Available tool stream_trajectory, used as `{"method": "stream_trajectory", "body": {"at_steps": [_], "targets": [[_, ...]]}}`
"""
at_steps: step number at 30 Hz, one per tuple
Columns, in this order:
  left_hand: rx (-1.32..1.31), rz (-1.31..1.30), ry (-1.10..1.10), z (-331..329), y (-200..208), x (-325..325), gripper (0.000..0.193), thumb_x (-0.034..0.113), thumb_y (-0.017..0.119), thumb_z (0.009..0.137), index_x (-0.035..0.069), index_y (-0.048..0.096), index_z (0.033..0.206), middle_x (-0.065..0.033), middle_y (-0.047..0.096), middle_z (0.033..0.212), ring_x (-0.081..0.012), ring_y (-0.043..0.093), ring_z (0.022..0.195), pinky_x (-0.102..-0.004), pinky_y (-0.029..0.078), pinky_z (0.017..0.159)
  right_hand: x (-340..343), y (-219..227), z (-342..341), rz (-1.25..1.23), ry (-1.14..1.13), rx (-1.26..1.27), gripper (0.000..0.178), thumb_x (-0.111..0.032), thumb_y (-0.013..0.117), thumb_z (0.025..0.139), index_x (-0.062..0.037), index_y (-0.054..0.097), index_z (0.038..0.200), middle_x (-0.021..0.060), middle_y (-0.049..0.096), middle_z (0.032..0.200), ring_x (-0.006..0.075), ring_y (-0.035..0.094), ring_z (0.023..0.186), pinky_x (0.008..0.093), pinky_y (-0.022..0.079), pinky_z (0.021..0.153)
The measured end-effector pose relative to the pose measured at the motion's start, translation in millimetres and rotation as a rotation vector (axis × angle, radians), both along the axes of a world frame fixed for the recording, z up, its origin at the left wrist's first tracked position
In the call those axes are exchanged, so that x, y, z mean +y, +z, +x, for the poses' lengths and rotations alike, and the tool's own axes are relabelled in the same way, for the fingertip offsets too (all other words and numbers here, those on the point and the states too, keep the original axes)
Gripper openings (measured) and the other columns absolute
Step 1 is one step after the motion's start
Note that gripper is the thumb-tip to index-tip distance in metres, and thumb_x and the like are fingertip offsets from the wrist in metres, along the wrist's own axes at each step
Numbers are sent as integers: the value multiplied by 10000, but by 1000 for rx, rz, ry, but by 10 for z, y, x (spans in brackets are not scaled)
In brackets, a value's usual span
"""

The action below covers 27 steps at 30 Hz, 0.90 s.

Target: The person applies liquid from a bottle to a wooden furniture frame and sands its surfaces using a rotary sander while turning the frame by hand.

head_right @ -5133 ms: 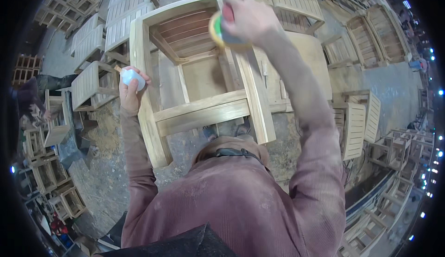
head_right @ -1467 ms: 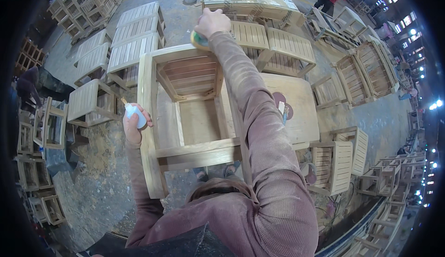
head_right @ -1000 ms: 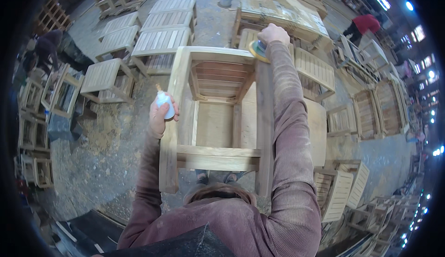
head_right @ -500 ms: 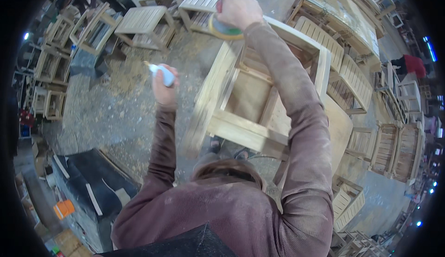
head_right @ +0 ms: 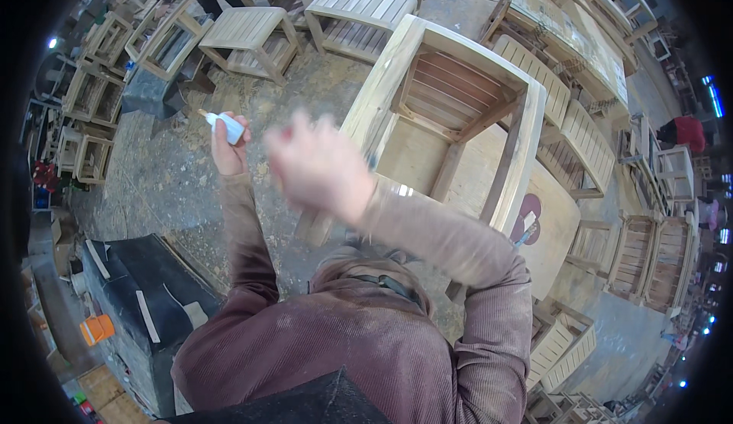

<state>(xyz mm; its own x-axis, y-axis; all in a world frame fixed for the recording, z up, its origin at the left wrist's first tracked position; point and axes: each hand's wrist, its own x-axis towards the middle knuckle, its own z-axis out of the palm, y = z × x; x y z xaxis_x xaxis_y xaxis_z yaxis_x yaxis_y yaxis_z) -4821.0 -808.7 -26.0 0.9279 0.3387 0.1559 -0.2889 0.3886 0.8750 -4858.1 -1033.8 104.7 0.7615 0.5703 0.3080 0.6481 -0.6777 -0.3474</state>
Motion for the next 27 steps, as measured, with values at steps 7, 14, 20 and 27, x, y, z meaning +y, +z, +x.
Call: {"method": "stream_trajectory", "body": {"at_steps": [7,14,20,27], "targets": [[58,253,-188,-93,-87,-365,353,337,430,963,35,368,1136,-135,590,913,-146,549,652,-264,466,613,-554,-2,1505,-128,-350,-44,175,-255,543,756,-128,559,876,229,574,872,405,612,747,471,507,625],[15,125,-1,188,-97,-138,326,332,438,961,47,377,1108,-127,608,915,-139,563,632,-266,472,601,-3,-20,508,-64,-205,-93,205,-255,588,737,-129,560,895,180,566,845,365,604,683,455,505,616],[37,128,61,184,-195,165,345,363,443,957,56,375,1099,-129,611,925,-141,568,636,-280,464,592,206,64,-463,-48,74,31,280,-249,621,721,-126,557,964,146,528,877,327,592,698,421,495,537],[61,135,-109,-13,-238,-97,346,342,427,964,50,370,1139,-136,604,939,-149,571,665,-283,484,628,-207,76,162,-103,-175,-17,221,-204,603,727,-97,537,908,181,529,847,354,590,692,421,504,548]]}}
